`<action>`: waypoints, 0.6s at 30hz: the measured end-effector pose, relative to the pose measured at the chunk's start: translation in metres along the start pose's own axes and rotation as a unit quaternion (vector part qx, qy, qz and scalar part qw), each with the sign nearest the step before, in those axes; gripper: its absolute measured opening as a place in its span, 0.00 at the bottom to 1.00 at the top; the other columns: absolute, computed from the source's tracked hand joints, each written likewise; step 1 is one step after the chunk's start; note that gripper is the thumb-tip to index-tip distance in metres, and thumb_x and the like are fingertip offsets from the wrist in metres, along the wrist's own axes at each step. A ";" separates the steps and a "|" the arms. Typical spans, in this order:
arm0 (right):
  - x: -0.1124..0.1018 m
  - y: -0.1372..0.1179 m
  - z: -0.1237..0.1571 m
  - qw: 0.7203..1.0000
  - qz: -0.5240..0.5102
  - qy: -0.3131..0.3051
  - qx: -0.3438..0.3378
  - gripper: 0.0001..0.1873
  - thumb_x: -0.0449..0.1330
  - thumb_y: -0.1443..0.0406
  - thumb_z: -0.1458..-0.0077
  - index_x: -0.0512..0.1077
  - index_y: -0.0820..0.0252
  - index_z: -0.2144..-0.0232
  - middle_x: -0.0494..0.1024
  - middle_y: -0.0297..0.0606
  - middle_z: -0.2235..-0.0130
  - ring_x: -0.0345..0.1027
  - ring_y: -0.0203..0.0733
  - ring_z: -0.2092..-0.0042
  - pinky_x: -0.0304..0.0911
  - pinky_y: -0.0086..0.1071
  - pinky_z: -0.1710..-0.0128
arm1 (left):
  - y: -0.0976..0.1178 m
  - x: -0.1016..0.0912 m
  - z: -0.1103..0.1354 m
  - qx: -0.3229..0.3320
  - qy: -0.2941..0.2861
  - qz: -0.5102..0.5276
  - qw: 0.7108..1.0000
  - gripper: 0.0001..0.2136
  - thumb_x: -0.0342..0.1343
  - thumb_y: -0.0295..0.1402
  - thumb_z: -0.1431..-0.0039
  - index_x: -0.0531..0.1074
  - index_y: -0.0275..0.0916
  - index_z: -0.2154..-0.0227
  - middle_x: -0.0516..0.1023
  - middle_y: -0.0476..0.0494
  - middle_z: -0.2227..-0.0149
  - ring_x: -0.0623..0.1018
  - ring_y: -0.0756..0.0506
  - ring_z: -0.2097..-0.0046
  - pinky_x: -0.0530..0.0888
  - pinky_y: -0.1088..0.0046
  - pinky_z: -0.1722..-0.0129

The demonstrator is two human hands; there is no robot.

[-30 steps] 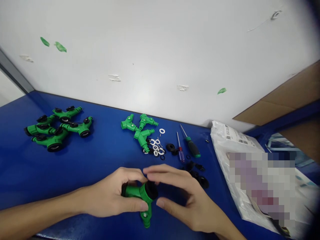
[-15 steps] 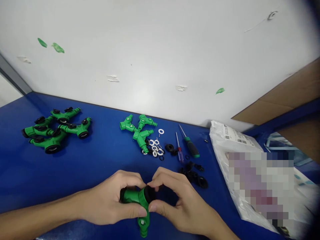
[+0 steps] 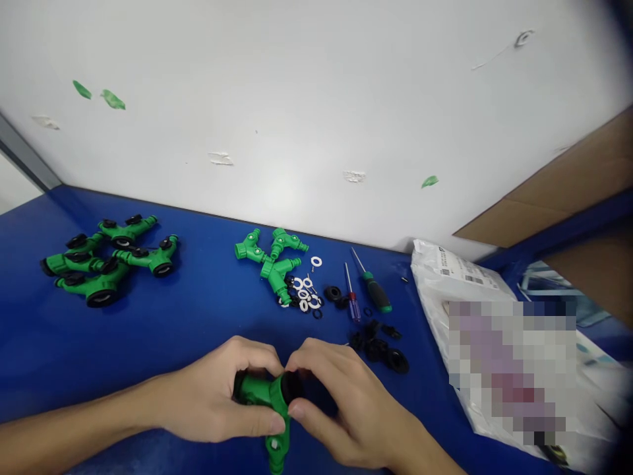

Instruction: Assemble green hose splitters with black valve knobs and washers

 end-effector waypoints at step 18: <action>0.018 -0.005 -0.006 0.995 0.098 0.003 -0.004 0.25 0.41 0.62 0.33 0.64 0.60 0.80 0.61 0.28 0.81 0.50 0.33 0.80 0.43 0.33 0.78 | 0.005 0.002 0.000 0.004 0.037 -0.045 0.998 0.09 0.63 0.33 0.50 0.69 0.37 0.77 0.67 0.53 0.76 0.67 0.51 0.73 0.63 0.75 0.72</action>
Point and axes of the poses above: each hand's wrist, its own z-axis away from the middle knuckle, its own x-axis out of the palm, y = z × x, the point moved 10 cm from there along -z, towards the middle knuckle
